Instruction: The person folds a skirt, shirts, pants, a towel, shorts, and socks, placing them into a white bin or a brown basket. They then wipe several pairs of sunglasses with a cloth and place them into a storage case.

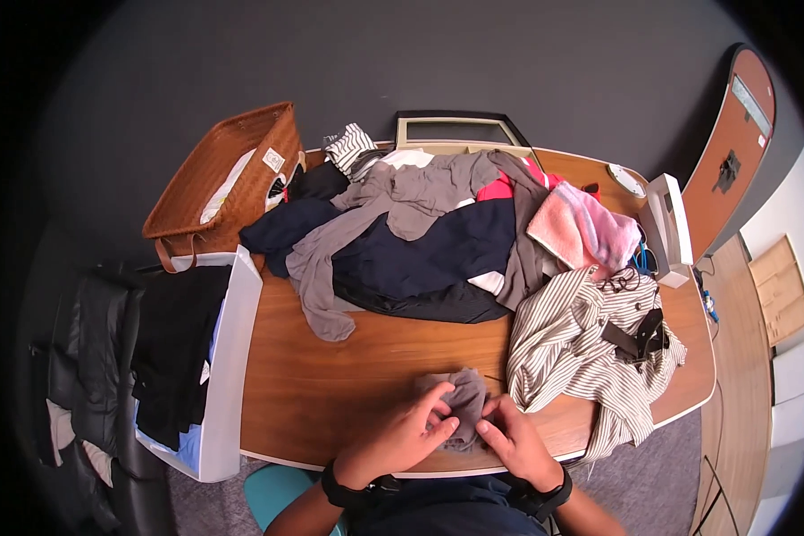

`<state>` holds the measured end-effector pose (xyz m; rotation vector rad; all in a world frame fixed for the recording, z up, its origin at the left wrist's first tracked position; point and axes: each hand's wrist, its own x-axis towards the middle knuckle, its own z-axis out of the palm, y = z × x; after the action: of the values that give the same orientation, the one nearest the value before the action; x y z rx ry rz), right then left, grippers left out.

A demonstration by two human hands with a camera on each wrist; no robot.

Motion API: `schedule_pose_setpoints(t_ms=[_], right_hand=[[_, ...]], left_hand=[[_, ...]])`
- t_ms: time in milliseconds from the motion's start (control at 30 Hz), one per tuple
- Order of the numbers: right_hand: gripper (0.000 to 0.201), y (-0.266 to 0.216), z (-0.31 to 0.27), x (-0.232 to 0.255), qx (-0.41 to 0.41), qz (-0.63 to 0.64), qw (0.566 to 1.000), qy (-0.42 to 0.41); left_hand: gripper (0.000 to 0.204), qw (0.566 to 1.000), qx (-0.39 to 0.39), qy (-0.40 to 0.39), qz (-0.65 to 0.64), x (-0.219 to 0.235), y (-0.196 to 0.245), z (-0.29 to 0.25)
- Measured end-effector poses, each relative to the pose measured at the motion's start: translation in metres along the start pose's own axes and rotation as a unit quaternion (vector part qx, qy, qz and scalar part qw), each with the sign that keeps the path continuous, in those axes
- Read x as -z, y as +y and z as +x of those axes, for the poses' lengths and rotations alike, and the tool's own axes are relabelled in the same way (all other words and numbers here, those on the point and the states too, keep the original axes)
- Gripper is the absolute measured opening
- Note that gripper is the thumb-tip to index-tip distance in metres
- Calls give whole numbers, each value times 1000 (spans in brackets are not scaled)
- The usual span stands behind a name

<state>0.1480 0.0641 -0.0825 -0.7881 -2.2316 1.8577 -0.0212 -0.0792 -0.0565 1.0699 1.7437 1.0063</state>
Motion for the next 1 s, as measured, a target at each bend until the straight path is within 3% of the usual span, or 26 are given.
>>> schedule_pose_setpoints(t_ms=[100,133,167,267,333,367,433,467,500,567,600,633,667,733,800,900,1000], right_hand=[[45,-10,9,-1,-25,-83,996,25],[56,-14,12,-4,26,-111,993,39],[68,-29,12,-1,-32,-160,987,6],[67,-8,17,-6,83,-94,992,-7],[61,-25,14,-9,110,-2,994,-26],[49,-32,14,-13,122,21,992,-15],[46,-64,10,-19,194,-30,980,23],[48,-63,10,-17,180,-45,983,2],[41,-65,13,-20,185,-60,981,4],[35,-71,19,-27,281,-76,957,15],[35,-73,22,-30,285,-75,956,12],[32,-74,27,-33,279,-57,958,-19],[30,-75,30,-36,271,-38,960,-51],[30,-80,35,-47,266,-5,962,-64],[35,-75,41,-56,261,64,959,-93],[39,-67,54,-65,264,52,955,-123],[38,-50,64,-74,246,40,957,-151]], left_hand=[[48,999,-37,0,19,-5,-9,1],[47,999,-46,0,-5,-7,-12,2],[48,999,-37,-12,3,-7,-9,1],[52,999,-41,35,1,4,-13,-1],[60,985,-42,170,-14,14,-11,-6],[60,982,-45,181,-9,20,-10,-8],[67,976,6,202,-80,29,-8,-12],[69,966,30,157,-201,31,-14,-13],[69,966,25,163,-199,35,-13,-14],[70,917,-45,102,-382,41,-9,-18],[71,890,-20,88,-447,47,0,-23],[71,891,-23,92,-445,53,6,-26],[71,910,-43,143,-387,58,11,-28],[72,944,-84,242,-208,77,22,-35],[71,939,-118,282,-159,102,32,-44],[67,920,-163,357,3,161,64,-58],[60,893,-190,409,11,236,92,-54]])
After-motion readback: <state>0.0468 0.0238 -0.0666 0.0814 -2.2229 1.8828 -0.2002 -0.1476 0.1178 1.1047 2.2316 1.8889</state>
